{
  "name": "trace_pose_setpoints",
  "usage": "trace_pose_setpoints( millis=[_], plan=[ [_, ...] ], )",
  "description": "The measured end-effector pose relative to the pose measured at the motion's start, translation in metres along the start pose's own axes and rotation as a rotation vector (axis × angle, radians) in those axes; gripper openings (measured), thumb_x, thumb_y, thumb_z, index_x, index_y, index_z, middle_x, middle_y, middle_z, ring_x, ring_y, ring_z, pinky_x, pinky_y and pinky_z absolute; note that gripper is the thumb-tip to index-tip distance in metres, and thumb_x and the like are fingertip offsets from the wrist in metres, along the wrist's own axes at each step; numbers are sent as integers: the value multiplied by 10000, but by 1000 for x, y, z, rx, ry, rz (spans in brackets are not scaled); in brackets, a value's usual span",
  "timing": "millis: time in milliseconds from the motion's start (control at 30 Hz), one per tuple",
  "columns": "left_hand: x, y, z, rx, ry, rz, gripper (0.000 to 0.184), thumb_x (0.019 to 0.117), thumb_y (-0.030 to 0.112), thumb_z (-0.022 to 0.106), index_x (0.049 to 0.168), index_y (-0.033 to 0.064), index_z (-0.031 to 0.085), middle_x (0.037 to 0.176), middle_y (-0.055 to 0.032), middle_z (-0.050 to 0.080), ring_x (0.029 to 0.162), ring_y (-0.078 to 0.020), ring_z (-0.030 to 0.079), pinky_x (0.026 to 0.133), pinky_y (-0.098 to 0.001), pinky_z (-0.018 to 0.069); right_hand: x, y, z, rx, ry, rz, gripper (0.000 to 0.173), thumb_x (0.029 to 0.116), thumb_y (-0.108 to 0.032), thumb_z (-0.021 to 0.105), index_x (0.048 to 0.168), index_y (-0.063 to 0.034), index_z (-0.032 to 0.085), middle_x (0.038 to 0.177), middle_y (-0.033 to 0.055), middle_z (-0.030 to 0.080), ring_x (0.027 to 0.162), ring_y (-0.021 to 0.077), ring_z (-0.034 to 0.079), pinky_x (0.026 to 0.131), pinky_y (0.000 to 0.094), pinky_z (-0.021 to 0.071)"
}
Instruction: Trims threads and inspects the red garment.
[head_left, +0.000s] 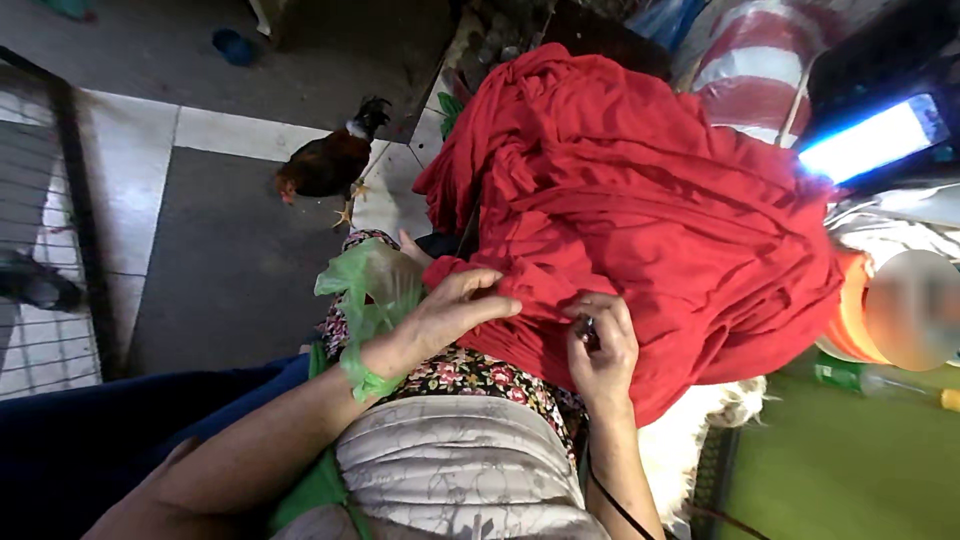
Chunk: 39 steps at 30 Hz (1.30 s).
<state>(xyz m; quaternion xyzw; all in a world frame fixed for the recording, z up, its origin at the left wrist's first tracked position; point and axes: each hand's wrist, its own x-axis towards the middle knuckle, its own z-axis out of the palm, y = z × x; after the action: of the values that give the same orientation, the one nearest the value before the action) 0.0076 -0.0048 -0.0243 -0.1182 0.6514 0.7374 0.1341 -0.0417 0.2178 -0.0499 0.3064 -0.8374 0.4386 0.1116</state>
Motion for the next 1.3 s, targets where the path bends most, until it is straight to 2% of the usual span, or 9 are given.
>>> trace_pose_setpoints(
  millis=[67, 133, 200, 300, 400, 567, 900, 1133, 1300],
  plan=[
    [2, -1, 4, 57, 43, 30, 148, 974, 171, 646, 1033, 43, 694, 874, 4, 670, 792, -40, 624, 731, -237, 531, 0, -1, 2, 17, -28, -1, 105, 845, 6, 611, 910, 45, 684, 996, 169, 638, 916, 134, 627, 807, 173, 519],
    [3, -1, 5, 80, 46, 71, 117, 984, 107, 630, 1021, 18, 697, 870, -6, 670, 773, -31, 613, 713, -216, 520, 0, -3, 0, 48, -99, 51, 183, 857, -47, 631, 1006, 47, 683, 1028, 172, 672, 927, 139, 654, 811, 216, 539],
    [2, 2, 6, 67, 30, 70, 86, 973, 83, 635, 997, 24, 694, 864, 1, 664, 767, -26, 608, 705, -200, 516, 2, -5, -3, 126, -170, 150, 279, 913, -110, 649, 1133, 61, 633, 1013, 150, 683, 870, 93, 648, 781, 219, 541],
    [2, 2, 5, -11, 6, 52, 84, 959, 69, 641, 1000, 30, 703, 840, 15, 674, 740, -17, 610, 686, -187, 518, 7, -4, -8, 273, -246, 203, 280, 961, -119, 631, 1183, 42, 575, 1011, 77, 697, 887, 18, 653, 808, 190, 552],
    [2, 1, 4, -113, 3, 22, 82, 947, 58, 619, 966, 47, 699, 827, 19, 676, 749, -34, 632, 697, -208, 542, 13, -2, -9, 291, -309, 199, 259, 947, -114, 659, 1159, 33, 639, 1022, 76, 702, 898, 19, 656, 818, 192, 553],
    [3, 2, 3, -164, -14, 7, 101, 942, 47, 604, 932, 56, 704, 825, 16, 682, 760, -42, 641, 711, -215, 547, 19, 3, -8, 339, -333, 227, 240, 916, -96, 691, 1124, 20, 660, 988, 35, 700, 837, -13, 642, 751, 163, 547],
    [1, 8, 3, 76, 12, 109, 92, 941, 75, 649, 868, 52, 700, 769, 23, 643, 693, -16, 588, 628, -182, 490, 30, 2, -9, 312, -423, 126, 196, 916, -72, 676, 1081, 33, 682, 970, 60, 699, 860, 3, 651, 784, 158, 546],
    [-2, 12, 2, 156, 22, 126, 80, 940, 94, 665, 896, 46, 710, 795, 17, 654, 716, -13, 597, 650, -184, 500, 31, 3, -7, 244, -403, 48, 168, 944, -80, 647, 1064, 22, 705, 966, 79, 721, 889, 55, 669, 843, 213, 546],
    [-2, 11, 0, 167, 18, 127, 114, 957, 125, 641, 917, 45, 712, 818, 6, 658, 736, -29, 603, 668, -212, 503, 28, 2, -3, 284, -367, 87, 154, 957, -56, 622, 1051, 41, 695, 937, 71, 718, 851, 17, 672, 808, 182, 559]
  ],
)
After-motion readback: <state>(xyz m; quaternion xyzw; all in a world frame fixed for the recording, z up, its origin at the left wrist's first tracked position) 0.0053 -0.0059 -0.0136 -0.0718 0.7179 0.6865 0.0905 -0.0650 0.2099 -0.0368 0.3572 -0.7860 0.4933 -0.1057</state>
